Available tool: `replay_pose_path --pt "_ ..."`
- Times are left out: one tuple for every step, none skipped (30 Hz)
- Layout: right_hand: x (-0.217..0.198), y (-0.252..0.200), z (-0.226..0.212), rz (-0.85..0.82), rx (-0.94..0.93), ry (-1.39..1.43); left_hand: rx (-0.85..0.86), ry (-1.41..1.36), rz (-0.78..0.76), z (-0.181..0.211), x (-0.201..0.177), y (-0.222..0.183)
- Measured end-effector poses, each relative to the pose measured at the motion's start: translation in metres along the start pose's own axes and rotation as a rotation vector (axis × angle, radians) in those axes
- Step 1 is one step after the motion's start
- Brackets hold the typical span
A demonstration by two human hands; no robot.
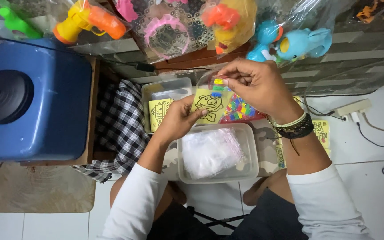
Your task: Packing small yellow stickers and colorful beads into plastic zip-lock bags.
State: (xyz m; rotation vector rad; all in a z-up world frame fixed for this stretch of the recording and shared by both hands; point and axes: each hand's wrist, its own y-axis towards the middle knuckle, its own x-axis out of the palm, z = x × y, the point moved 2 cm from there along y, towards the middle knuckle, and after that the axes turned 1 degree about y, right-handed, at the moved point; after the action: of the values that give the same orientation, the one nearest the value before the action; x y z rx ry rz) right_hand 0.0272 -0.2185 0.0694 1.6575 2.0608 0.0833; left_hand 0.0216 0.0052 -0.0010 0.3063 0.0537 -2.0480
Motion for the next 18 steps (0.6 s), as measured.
replay_pose_path --pt "0.0 0.001 -0.003 -0.002 -0.002 -0.001 0.001 -0.001 0.003 -0.004 -0.001 0.0" --pt "0.0 0.001 -0.006 0.001 -0.013 -0.028 0.004 -0.016 0.002 -0.008 -0.002 0.0" --pt "0.0 0.001 -0.008 0.005 -0.024 -0.055 0.005 -0.032 0.001 -0.012 -0.002 0.0" --pt "0.0 0.002 -0.01 0.002 -0.026 -0.056 0.006 -0.033 0.004 -0.008 -0.004 -0.001" --pt "0.0 0.002 -0.013 -0.009 -0.025 -0.07 0.014 -0.038 -0.001 -0.004 -0.005 -0.001" --pt "0.0 0.002 -0.015 -0.02 -0.024 -0.084 0.022 -0.044 -0.006 0.001 -0.006 -0.002" --pt "0.0 0.002 -0.013 -0.019 -0.025 -0.086 0.025 -0.044 -0.006 0.001 -0.006 -0.001" --pt "0.0 0.001 -0.011 -0.033 -0.01 -0.067 0.018 -0.066 -0.013 0.001 -0.005 -0.001" --pt "0.001 0.001 -0.009 -0.047 0.005 -0.046 0.009 -0.087 -0.019 0.001 -0.005 -0.001" --pt "0.001 0.001 -0.007 -0.047 0.005 -0.046 0.009 -0.086 -0.02 0.0 -0.005 0.0" --pt "0.002 0.0 -0.005 -0.047 -0.003 -0.054 0.01 -0.082 -0.02 -0.002 -0.005 0.0" --pt "0.002 -0.001 -0.004 -0.047 -0.012 -0.063 0.01 -0.078 -0.02 -0.004 -0.005 0.0" --pt "0.003 -0.001 -0.002 -0.044 -0.012 -0.062 0.01 -0.076 -0.022 -0.004 -0.005 0.0" --pt "0.004 0.0 -0.001 -0.024 -0.036 -0.084 0.005 -0.086 -0.025 -0.004 -0.005 0.0" --pt "0.005 0.0 0.001 -0.005 -0.06 -0.106 -0.001 -0.096 -0.027 -0.004 -0.004 0.0" --pt "0.005 0.0 0.0 -0.004 -0.06 -0.105 -0.001 -0.095 -0.028 -0.005 -0.004 0.001" --pt "0.006 0.0 0.0 0.005 -0.079 -0.124 -0.005 -0.091 -0.03 -0.006 -0.004 0.0" --pt "0.007 -0.001 0.0 0.014 -0.098 -0.142 -0.008 -0.087 -0.031 -0.007 -0.004 0.0"
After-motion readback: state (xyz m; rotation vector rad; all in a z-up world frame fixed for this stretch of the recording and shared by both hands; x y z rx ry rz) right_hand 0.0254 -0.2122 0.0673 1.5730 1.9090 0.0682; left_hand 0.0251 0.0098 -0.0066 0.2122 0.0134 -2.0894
